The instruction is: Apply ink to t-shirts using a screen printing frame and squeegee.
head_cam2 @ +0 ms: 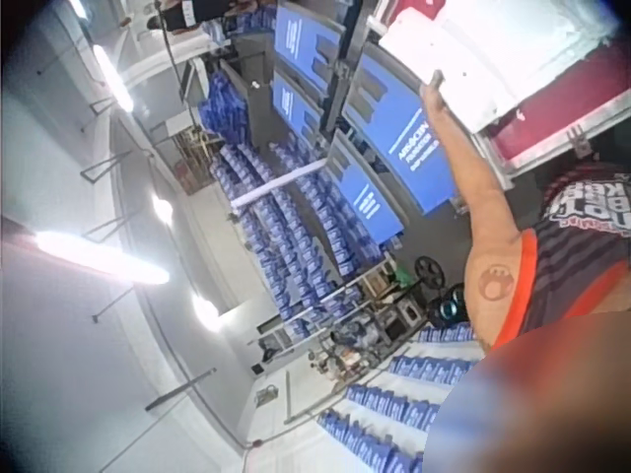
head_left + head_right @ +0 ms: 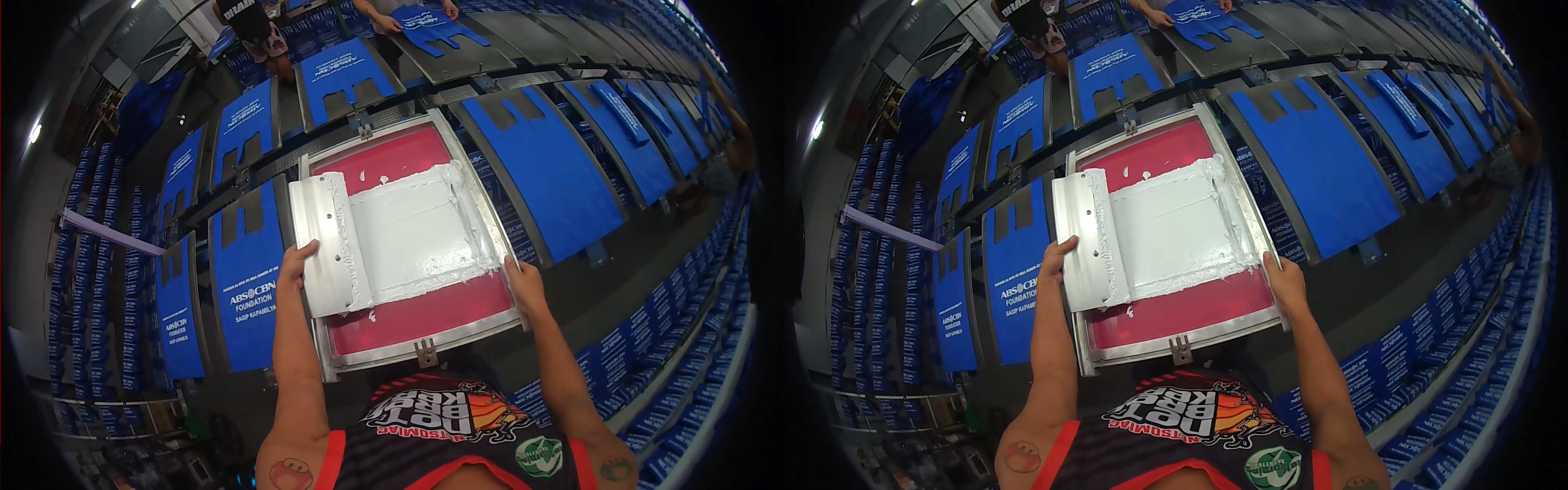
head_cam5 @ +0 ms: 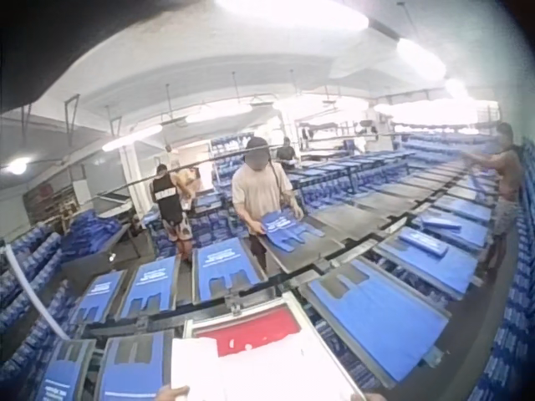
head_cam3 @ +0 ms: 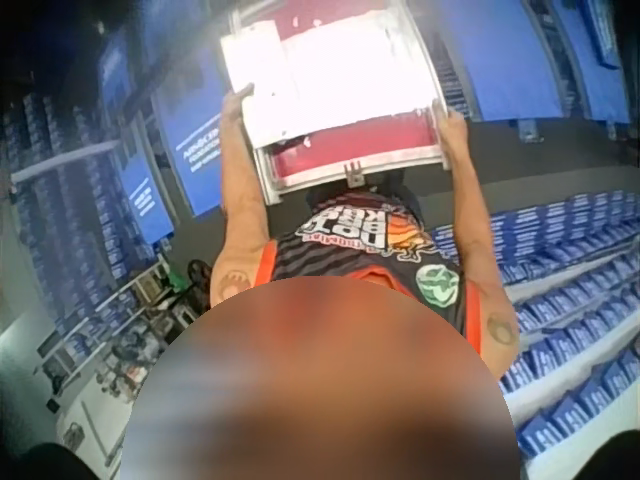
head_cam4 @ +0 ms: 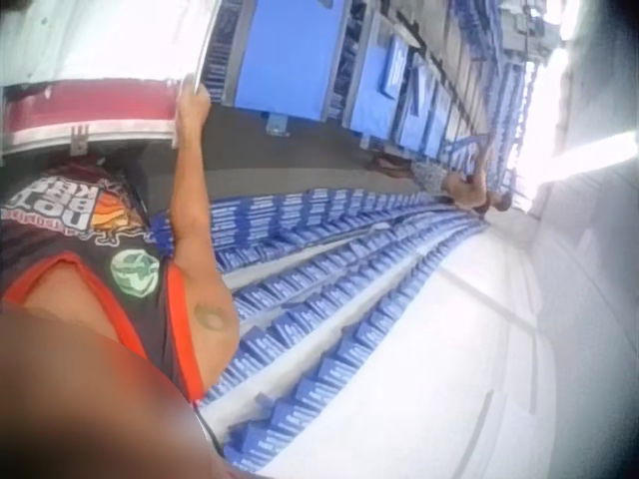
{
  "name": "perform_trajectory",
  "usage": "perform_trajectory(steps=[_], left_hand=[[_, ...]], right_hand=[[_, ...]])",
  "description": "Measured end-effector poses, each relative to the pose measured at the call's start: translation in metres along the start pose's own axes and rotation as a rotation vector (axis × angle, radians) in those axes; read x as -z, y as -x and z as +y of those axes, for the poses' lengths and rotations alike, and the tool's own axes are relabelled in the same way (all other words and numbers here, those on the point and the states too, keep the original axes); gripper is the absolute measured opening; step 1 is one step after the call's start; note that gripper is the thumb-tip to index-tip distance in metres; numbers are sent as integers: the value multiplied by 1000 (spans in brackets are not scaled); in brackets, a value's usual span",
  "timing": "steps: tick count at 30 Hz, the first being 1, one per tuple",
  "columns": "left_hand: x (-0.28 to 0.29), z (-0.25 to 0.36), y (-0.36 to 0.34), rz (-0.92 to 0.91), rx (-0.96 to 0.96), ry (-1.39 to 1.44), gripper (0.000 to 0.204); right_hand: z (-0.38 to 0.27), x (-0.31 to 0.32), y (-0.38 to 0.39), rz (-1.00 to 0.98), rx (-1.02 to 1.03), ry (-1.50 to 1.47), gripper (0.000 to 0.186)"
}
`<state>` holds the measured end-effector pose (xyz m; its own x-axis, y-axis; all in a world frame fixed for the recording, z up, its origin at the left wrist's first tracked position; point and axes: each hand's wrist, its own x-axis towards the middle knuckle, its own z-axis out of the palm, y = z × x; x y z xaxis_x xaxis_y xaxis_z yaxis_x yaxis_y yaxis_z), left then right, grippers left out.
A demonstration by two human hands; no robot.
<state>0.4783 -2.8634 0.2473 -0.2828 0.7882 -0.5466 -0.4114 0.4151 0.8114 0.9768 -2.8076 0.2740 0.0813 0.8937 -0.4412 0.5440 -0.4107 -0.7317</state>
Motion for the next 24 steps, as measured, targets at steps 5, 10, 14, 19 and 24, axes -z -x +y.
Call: perform_trajectory(steps=[5, 10, 14, 19, 24], left_hand=[[-19, -2, -6, 52, 43, 22, 40], [-18, -19, -10, 76, 21, 95, 44], [-34, -9, -15, 81, 9, 10, 44], [-81, 62, -45, 14, -335, -994, 50], [-168, 66, -79, 44, -648, -1513, 22]], right_hand=[[12, 1, -39, -32, 29, -8, 54], [17, -1, -63, -92, -8, 57, 54], [29, 0, -62, 101, 120, 164, 48], [-11, -5, 43, -373, 127, 381, 32], [-8, -65, 101, -777, -232, 96, 42]])
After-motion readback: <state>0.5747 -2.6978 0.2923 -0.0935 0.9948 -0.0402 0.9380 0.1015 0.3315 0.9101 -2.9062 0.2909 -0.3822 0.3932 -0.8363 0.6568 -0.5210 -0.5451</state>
